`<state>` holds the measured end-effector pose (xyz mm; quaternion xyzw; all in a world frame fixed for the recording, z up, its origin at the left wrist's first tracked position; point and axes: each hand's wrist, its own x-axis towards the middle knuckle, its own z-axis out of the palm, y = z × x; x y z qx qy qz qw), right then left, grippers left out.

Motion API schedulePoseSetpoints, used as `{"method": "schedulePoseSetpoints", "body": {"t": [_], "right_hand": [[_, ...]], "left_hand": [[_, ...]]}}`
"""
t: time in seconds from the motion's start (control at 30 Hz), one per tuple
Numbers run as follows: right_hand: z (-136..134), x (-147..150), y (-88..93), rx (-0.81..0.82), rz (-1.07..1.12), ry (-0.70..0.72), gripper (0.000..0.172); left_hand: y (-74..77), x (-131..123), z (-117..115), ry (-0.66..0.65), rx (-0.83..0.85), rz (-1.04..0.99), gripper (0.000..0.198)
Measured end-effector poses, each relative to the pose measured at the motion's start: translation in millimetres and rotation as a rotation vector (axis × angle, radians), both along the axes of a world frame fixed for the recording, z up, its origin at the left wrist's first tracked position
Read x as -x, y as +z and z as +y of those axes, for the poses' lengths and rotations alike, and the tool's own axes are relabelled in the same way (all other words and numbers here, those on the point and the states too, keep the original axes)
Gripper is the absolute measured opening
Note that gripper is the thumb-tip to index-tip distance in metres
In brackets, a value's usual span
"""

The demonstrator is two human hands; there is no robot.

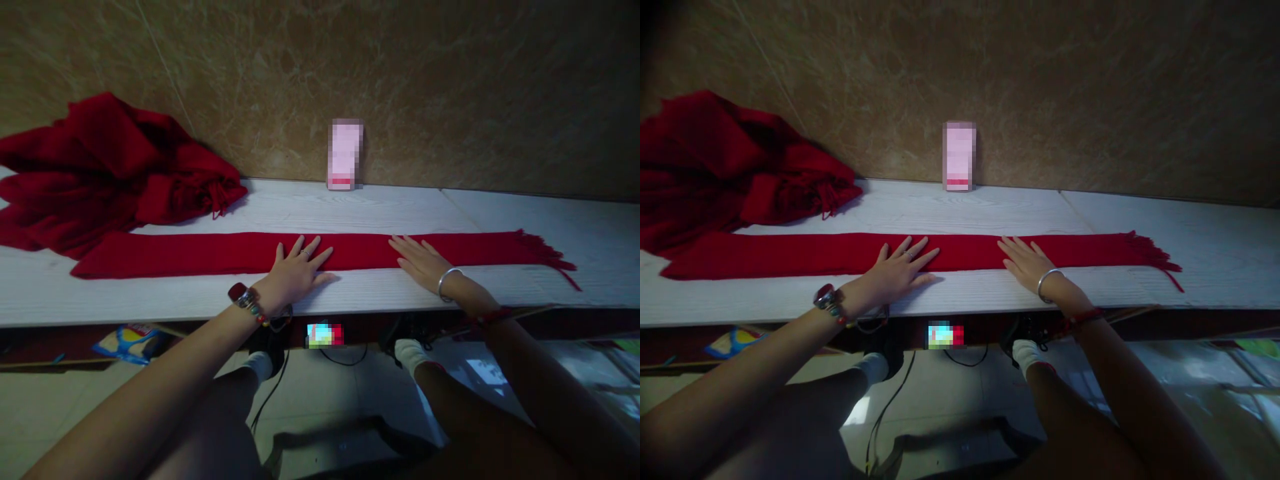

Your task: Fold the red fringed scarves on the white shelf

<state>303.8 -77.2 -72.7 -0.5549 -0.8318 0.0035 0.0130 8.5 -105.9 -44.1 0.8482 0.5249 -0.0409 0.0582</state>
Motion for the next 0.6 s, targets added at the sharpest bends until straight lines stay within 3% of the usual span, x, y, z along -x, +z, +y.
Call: {"method": "schedulePoseSetpoints", "body": {"t": [0.17, 0.3, 0.4, 0.6], "right_hand": [[2, -51, -2.1, -0.017, 0.008, -0.063, 0.054], [2, -60, 1.1, -0.028, 0.032, -0.107, 0.054], [1, -35, 6.6, -0.045, 0.061, -0.076, 0.053], [-5, 49, 12.5, -0.016, 0.042, 0.091, 0.052]], "left_hand": [[-1.3, -1, 0, -0.013, -0.01, 0.003, 0.061], [0.4, -5, -2, -0.008, 0.0, 0.008, 0.062], [1.8, -7, -3, -0.003, 0.006, 0.024, 0.063], [1.0, -4, -2, 0.006, -0.019, 0.043, 0.063]]}}
